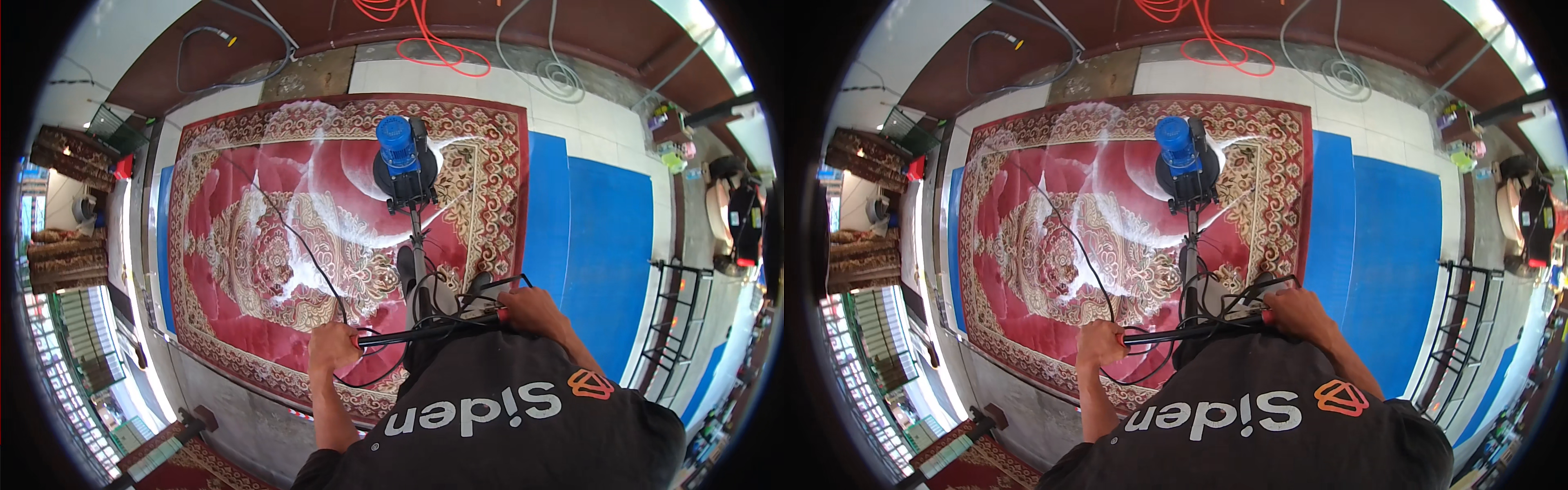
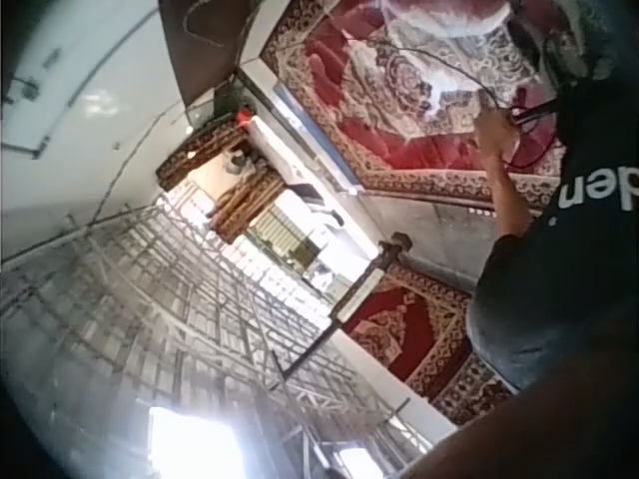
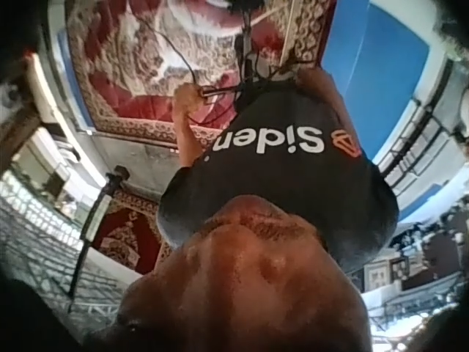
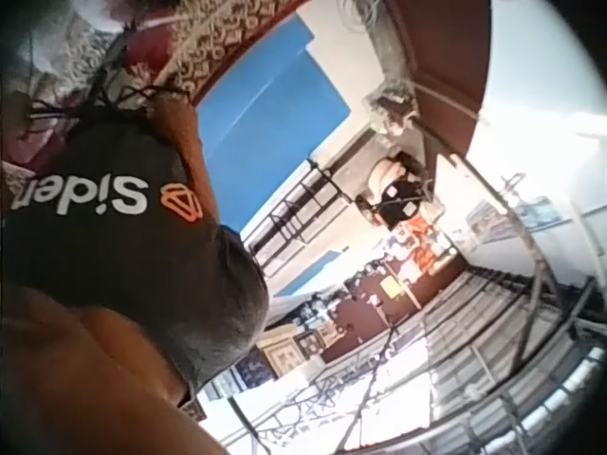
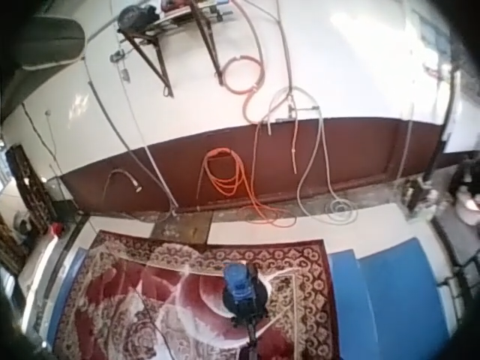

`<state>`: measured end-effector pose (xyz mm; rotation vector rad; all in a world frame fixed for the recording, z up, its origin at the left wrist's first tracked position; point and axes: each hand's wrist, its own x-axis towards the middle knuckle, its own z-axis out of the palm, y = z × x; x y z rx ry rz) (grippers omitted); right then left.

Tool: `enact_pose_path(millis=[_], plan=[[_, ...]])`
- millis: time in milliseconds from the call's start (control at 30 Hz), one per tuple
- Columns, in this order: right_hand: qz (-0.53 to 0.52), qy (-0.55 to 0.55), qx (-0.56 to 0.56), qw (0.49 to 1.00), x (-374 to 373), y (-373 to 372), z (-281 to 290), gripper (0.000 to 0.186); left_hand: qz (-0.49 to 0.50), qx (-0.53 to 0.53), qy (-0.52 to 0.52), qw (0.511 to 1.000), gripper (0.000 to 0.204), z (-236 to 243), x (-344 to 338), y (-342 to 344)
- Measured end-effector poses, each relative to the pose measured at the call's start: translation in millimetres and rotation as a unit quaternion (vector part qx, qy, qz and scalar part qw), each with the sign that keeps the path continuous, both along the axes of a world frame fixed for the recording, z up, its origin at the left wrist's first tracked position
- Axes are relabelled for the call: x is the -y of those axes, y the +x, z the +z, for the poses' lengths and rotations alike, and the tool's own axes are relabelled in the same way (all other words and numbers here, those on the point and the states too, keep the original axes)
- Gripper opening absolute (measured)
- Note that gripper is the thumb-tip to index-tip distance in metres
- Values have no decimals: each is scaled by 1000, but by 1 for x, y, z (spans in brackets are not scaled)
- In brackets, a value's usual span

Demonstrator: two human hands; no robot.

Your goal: Cleaning a large decorative rug using a motorized floor polisher with foam.

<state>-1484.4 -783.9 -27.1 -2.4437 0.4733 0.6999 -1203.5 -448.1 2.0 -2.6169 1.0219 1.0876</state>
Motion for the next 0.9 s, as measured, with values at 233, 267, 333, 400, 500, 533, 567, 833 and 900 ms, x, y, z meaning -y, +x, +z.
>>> enact_pose_path(millis=[233,267,333,400,500,533,567,833,900], plan=[[-59,-5,21,998,17,-82,-2,20,-65,-17,-3,998,23,-7,56,-38],[-71,-9,17,997,18,-92,-3,22,-78,-6,-13,997,21,-14,65,-41],[-100,-13,8,995,23,-107,-5,22,-105,-9,-12,994,18,-22,86,-41],[-126,-13,-1,992,23,-119,-5,23,-123,-1,-19,992,18,-23,111,-40],[-151,-14,21,988,24,-135,-21,24,-163,14,-34,986,17,-40,142,-33],[-164,-23,18,986,23,-141,-32,24,-175,8,-31,984,20,-49,154,-32],[-177,-32,15,984,23,-147,-43,25,-187,3,-28,982,23,-54,167,-32],[-282,-68,44,956,41,-168,-125,20,-238,-20,-36,970,21,-115,247,-36],[-295,-72,37,952,57,-167,-139,20,-219,-43,-24,975,20,-122,271,-37]])
